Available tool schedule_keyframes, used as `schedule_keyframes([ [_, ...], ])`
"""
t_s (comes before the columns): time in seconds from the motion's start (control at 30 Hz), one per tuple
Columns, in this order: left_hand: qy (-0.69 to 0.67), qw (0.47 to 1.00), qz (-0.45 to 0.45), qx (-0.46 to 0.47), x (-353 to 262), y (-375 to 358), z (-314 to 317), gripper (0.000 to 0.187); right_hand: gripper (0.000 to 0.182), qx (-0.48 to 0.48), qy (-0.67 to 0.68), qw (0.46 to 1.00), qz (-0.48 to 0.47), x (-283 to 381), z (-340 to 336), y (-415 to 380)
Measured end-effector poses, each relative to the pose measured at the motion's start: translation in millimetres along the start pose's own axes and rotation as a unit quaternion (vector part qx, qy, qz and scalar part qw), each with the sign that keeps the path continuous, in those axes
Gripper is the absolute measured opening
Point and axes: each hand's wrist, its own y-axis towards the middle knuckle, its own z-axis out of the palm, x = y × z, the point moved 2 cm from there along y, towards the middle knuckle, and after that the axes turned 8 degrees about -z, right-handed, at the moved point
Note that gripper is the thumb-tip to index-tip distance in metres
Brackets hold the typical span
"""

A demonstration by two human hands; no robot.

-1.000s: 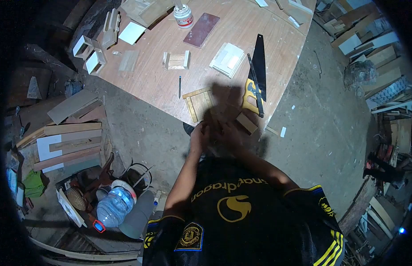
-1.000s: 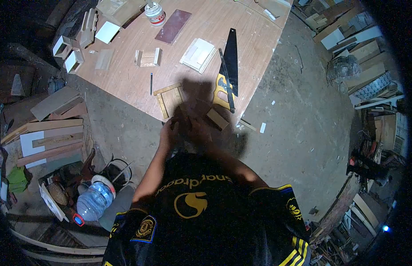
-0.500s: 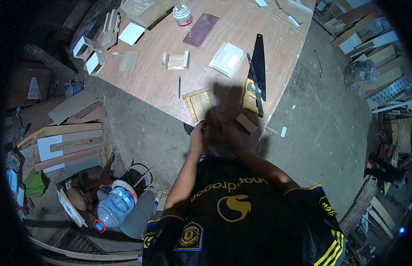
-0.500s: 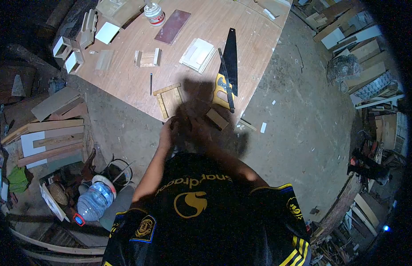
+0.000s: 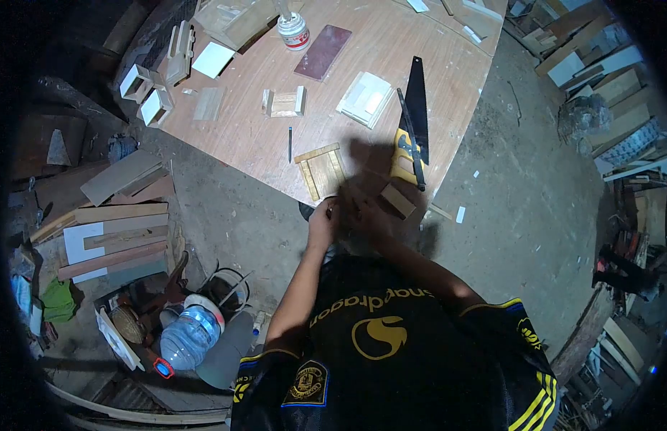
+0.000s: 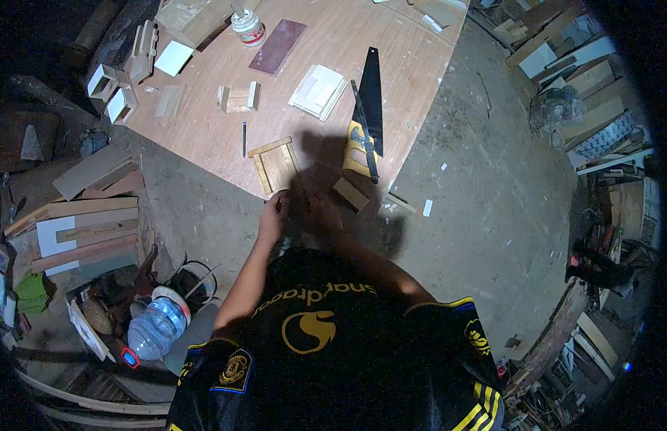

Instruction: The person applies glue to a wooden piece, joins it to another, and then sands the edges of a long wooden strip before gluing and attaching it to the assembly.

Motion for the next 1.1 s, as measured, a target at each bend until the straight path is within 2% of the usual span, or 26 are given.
schedule_keyframes([
  [0.03,-0.002,1.0,0.002,-0.003,1,0,1,0.024,0.046,-0.001,0.0,1.0,0.0,1,-2,1],
  [0.1,-0.003,1.0,0.004,-0.006,2,-2,2,0.024,0.059,0.07,0.018,0.997,0.039,-3,-1,1],
  [0.2,-0.01,1.0,-0.008,0.004,0,-4,2,0.024,0.059,0.032,0.018,0.999,0.022,-4,2,-1],
  [0.33,-0.001,1.0,-0.011,-0.006,1,-6,1,0.025,0.059,0.064,0.006,0.997,0.038,-1,0,-4],
  [0.4,-0.006,1.0,-0.011,-0.005,3,-6,2,0.025,0.051,-0.023,-0.025,0.997,-0.07,4,-3,-7],
  [0.53,0.011,1.0,-0.006,-0.01,-1,-8,1,0.026,0.049,0.043,-0.014,0.999,-0.001,8,-10,-15],
  [0.6,0.016,1.0,-0.005,-0.008,-5,-8,0,0.026,0.05,0.01,0.008,0.998,-0.056,26,-33,-18],
  [0.7,0.02,1.0,-0.013,0.004,-7,-8,2,0.026,0.049,-0.032,-0.013,0.999,-0.032,8,-29,-25],
  [0.8,-0.004,1.0,0.017,-0.011,-9,-5,0,0.027,0.047,-0.065,0.03,0.995,-0.07,11,-43,-31],
  [0.87,-0.036,0.996,-0.047,0.06,-29,-8,-9,0.031,0.047,-0.072,0.038,0.992,-0.091,20,-55,-30],
  [0.9,-0.035,0.997,-0.043,0.057,-28,-6,-10,0.031,0.047,-0.077,0.046,0.99,-0.109,22,-59,-31],
  [0.93,-0.124,0.986,-0.069,0.091,-27,-2,-10,0.034,0.047,-0.081,0.046,0.989,-0.114,20,-58,-30],
  [0.97,-0.212,0.965,-0.093,0.124,-27,0,-10,0.037,0.047,-0.104,0.037,0.979,-0.172,20,-56,-29],
  [1.0,-0.211,0.966,-0.087,0.121,-31,2,-13,0.037,0.046,-0.127,0.027,0.965,-0.229,22,-57,-28],
  [1.03,-0.237,0.962,-0.091,0.106,-33,2,-16,0.04,0.046,-0.132,0.027,0.963,-0.234,22,-59,-29],
  [1.1,-0.258,0.956,-0.106,0.089,-46,0,-28,0.04,0.045,-0.075,0.042,0.967,-0.241,28,-63,-28],
])
